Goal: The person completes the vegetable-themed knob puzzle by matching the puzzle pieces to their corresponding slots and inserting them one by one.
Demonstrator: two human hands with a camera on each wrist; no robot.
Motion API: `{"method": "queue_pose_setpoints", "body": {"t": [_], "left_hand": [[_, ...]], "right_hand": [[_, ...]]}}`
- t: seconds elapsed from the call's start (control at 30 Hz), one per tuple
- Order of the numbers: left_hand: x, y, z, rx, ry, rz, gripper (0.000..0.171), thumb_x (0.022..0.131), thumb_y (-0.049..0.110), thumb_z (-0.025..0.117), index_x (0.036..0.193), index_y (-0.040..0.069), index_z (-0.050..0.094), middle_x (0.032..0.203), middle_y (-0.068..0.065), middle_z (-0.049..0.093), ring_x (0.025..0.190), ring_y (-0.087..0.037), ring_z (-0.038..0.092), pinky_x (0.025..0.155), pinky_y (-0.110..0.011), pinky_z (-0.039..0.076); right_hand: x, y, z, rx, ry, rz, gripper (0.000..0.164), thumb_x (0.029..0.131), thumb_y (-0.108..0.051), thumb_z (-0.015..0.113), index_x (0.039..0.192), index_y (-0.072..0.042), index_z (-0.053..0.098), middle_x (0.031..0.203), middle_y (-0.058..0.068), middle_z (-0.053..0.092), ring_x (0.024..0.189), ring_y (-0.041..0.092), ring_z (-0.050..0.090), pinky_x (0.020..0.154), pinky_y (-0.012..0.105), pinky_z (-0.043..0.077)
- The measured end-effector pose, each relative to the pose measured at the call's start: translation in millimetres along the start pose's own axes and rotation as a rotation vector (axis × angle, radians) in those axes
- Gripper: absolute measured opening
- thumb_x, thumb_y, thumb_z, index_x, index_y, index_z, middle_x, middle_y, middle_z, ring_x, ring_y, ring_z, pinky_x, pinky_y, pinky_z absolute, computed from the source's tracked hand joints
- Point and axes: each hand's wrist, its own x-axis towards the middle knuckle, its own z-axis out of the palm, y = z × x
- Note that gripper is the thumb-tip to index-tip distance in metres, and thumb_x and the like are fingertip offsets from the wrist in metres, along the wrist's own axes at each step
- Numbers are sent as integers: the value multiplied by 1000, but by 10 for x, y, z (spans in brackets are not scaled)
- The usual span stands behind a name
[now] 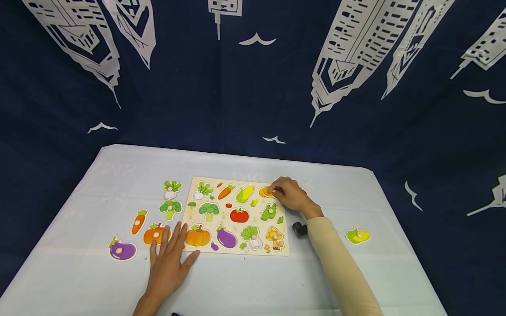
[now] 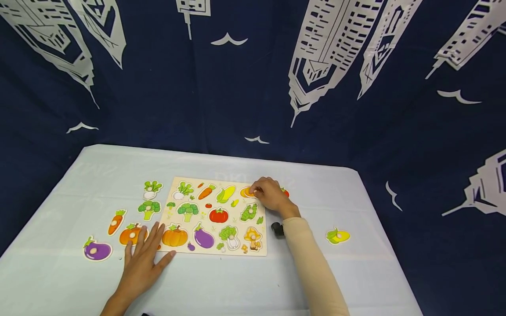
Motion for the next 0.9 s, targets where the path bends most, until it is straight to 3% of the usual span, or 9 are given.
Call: {"method": "queue_pose_setpoints", "body": {"t": [0.23, 0.57, 0.9], "left_hand": [[5, 5, -1, 4, 3, 4, 85, 93, 29, 71, 158, 1, 24, 166, -23, 15, 153, -44, -4, 115, -67, -15], [1, 5, 2, 6, -8, -5, 85, 93, 30, 70, 158, 2, 23, 166, -22, 14, 154, -44, -4, 115, -67, -16], [1, 0, 0, 5, -15, -14, 86, 93, 30, 70, 159, 3, 22, 166, -22, 14, 153, -43, -5, 115, -67, -16]], "right_hand": [[55, -45, 45, -14, -3, -7, 13, 96, -5, 64, 100, -12, 75, 102, 3, 70, 94, 21, 55, 95, 43, 41], [61, -106, 81, -8, -16, 9, 14, 96, -5, 63, 101, -13, 74, 107, 3, 70, 108, 25, 58, 107, 49, 39], [51, -106, 91, -30, -23, 24, 14, 97, -5, 63, 103, -13, 72, 109, 3, 69, 102, 23, 56, 101, 46, 41]]}}
